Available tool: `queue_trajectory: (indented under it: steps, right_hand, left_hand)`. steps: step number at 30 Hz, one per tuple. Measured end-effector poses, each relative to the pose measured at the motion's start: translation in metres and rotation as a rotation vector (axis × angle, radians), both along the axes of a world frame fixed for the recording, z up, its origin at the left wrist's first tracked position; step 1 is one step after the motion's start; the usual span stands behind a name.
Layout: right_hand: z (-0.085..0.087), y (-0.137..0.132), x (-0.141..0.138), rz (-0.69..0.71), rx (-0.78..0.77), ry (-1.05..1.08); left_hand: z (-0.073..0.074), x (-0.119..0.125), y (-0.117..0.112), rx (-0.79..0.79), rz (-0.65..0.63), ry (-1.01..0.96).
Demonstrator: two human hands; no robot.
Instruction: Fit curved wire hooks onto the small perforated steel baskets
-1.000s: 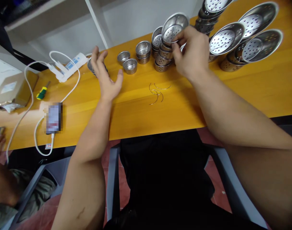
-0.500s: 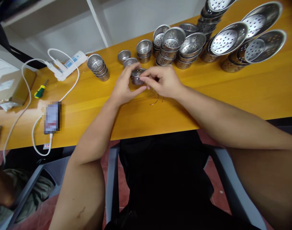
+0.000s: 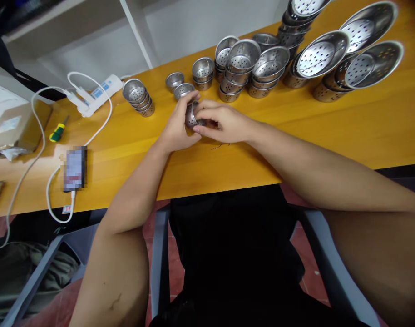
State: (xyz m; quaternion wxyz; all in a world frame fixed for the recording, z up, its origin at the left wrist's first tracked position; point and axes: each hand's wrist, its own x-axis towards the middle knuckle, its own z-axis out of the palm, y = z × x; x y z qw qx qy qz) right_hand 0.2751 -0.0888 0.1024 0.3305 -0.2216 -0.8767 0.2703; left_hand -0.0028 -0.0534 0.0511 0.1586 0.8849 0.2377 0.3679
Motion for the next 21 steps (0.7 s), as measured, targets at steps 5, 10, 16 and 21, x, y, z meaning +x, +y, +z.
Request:
queue_trajectory:
  steps: [5,10,16,21]
  right_hand:
    - [0.001,0.004,0.004,0.061,-0.045,-0.031]
    - [0.004,0.005,0.014,-0.013,-0.18,-0.087]
    - [0.006,0.009,0.017,-0.106,-0.221,-0.054]
    - [0.004,0.012,0.016,-0.045,-0.241,-0.045]
  left_hand:
    - [0.002,-0.004,0.0,-0.086,-0.001,0.057]
    - [0.002,-0.011,0.002,-0.145,0.016,0.064]
    - [-0.004,-0.015,0.003,-0.118,-0.009,0.068]
    - [-0.003,-0.014,-0.001,-0.123,-0.018,0.064]
